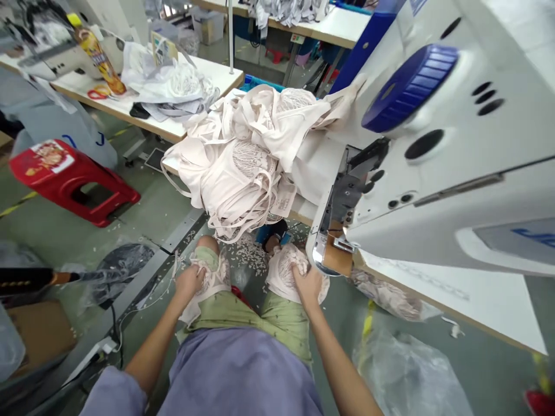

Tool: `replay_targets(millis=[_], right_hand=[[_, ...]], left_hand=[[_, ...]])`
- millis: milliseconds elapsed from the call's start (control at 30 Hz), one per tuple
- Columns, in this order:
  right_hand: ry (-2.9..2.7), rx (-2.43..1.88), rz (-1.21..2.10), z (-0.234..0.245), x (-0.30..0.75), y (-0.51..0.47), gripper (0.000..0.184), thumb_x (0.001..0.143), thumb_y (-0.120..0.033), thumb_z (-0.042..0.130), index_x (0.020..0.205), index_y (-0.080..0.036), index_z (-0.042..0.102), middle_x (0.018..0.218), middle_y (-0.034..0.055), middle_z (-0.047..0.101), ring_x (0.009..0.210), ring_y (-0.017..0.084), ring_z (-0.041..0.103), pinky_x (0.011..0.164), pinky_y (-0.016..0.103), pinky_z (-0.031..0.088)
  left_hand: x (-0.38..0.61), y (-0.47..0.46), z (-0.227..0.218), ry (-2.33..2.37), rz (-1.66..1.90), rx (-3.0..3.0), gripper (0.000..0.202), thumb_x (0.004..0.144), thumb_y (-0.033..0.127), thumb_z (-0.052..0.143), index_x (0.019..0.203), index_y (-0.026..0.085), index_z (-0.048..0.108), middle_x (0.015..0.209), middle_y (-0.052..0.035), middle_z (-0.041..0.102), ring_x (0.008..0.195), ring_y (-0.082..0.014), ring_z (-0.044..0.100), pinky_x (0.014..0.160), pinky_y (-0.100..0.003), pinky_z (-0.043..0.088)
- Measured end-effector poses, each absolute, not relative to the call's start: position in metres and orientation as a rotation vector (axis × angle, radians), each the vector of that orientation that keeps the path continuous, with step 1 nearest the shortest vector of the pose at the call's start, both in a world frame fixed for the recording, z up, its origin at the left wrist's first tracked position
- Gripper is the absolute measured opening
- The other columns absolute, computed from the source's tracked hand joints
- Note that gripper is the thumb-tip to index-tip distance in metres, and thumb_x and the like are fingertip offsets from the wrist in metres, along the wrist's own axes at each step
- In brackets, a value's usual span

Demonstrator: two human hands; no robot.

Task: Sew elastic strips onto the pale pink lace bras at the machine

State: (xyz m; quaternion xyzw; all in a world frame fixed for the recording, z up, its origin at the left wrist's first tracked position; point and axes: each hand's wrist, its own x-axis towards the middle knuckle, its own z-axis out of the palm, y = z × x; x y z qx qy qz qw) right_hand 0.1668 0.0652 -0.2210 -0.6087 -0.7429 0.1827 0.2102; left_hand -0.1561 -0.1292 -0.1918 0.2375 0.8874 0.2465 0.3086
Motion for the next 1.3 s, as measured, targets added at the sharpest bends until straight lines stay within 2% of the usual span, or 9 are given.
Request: replay_targets(millis=[200, 267, 367, 500, 600, 667, 733, 867, 1300], right_hand=[[-2.441, -0.874, 0.894, -0.16, 0.144, 0.02, 0.068, 0.081, -0.061, 0.061, 0.129, -0.013, 0.059, 0.132, 0.0183, 0.06, 0.117, 0.029, 0.058, 0.095, 0.039, 0.048], [-2.721, -0.549, 1.025, -0.125, 0.14, 0.013, 0.049, 0.085, -0.06, 0.06, 0.099, -0.016, 0.071, 0.098, 0.0096, 0.072, 0.085, 0.02, 0.065, 0.074, 0.028, 0.049], [-2.869, -0.374, 1.011, -0.062, 0.157, 0.017, 0.048, 0.097, -0.053, 0.048, 0.073, -0.016, 0.069, 0.067, 0.0003, 0.067, 0.059, 0.011, 0.052, 0.058, 0.024, 0.037], [-2.668, -0.556, 1.031, 0.014, 0.216, 0.018, 0.037, 0.098, -0.04, 0.049, 0.079, -0.015, 0.067, 0.073, 0.0004, 0.067, 0.065, 0.01, 0.052, 0.063, 0.022, 0.038], [-2.611, -0.506, 1.4, 0.042, 0.262, 0.03, 0.035, 0.101, -0.036, 0.044, 0.085, -0.015, 0.068, 0.072, -0.0019, 0.063, 0.065, 0.009, 0.055, 0.062, 0.018, 0.04], [-2.715, -0.618, 1.504, 0.045, 0.287, 0.056, 0.036, 0.097, -0.042, 0.051, 0.079, -0.016, 0.068, 0.063, -0.0042, 0.059, 0.059, 0.009, 0.054, 0.056, 0.017, 0.039], [-2.696, -1.183, 1.17, 0.039, 0.305, 0.099, 0.031, 0.093, -0.043, 0.059, 0.078, -0.018, 0.069, 0.065, -0.0035, 0.063, 0.06, 0.01, 0.057, 0.055, 0.019, 0.039], [-2.131, -1.99, 0.361, 0.02, 0.327, 0.206, 0.029, 0.1, -0.028, 0.045, 0.115, -0.011, 0.064, 0.117, 0.0162, 0.065, 0.102, 0.023, 0.061, 0.078, 0.029, 0.046], [-1.976, -1.986, 0.471, -0.008, 0.332, 0.332, 0.027, 0.093, -0.036, 0.063, 0.11, -0.015, 0.064, 0.12, 0.0085, 0.063, 0.112, 0.024, 0.059, 0.099, 0.048, 0.048]], left_hand=[[-0.079, -0.11, -0.119, 2.045, 0.631, 1.208, 0.044, 0.089, 0.054, 0.043, 0.059, 0.022, 0.041, 0.06, -0.0015, 0.052, 0.067, -0.0205, 0.055, 0.07, -0.03, 0.042], [-0.06, -0.094, -0.096, 1.861, 0.645, 1.397, 0.047, 0.093, 0.058, 0.035, 0.065, 0.022, 0.046, 0.066, -0.0016, 0.056, 0.067, -0.019, 0.055, 0.065, -0.027, 0.043], [-0.038, -0.055, -0.075, 1.733, 0.836, 1.373, 0.049, 0.087, 0.067, 0.044, 0.075, 0.021, 0.055, 0.073, -0.0026, 0.06, 0.073, -0.0203, 0.057, 0.067, -0.027, 0.046], [0.018, -0.008, -0.068, 1.263, 0.73, 1.118, 0.054, 0.068, 0.068, 0.071, 0.09, 0.018, 0.068, 0.098, -0.0098, 0.069, 0.093, -0.0271, 0.062, 0.075, -0.032, 0.05], [0.059, 0.007, -0.069, 1.105, 0.714, 1.057, 0.053, 0.075, 0.069, 0.064, 0.087, 0.017, 0.066, 0.086, -0.0071, 0.068, 0.079, -0.0219, 0.061, 0.071, -0.031, 0.049], [0.07, 0.014, -0.07, 1.1, 0.796, 1.051, 0.049, 0.079, 0.067, 0.063, 0.085, 0.018, 0.063, 0.08, -0.0032, 0.064, 0.073, -0.0183, 0.057, 0.07, -0.029, 0.046], [0.071, 0.019, -0.071, 1.16, 0.816, 1.13, 0.049, 0.079, 0.067, 0.063, 0.078, 0.018, 0.061, 0.076, -0.0012, 0.06, 0.072, -0.0176, 0.054, 0.07, -0.027, 0.044], [0.065, 0.018, -0.078, 1.325, 0.68, 1.363, 0.056, 0.085, 0.073, 0.049, 0.07, 0.019, 0.056, 0.069, -0.0007, 0.052, 0.071, -0.0192, 0.05, 0.065, -0.027, 0.038], [0.071, 0.004, -0.076, 1.381, 0.813, 1.472, 0.049, 0.092, 0.064, 0.045, 0.075, 0.02, 0.059, 0.068, -0.0032, 0.055, 0.067, -0.019, 0.05, 0.066, -0.028, 0.04]])
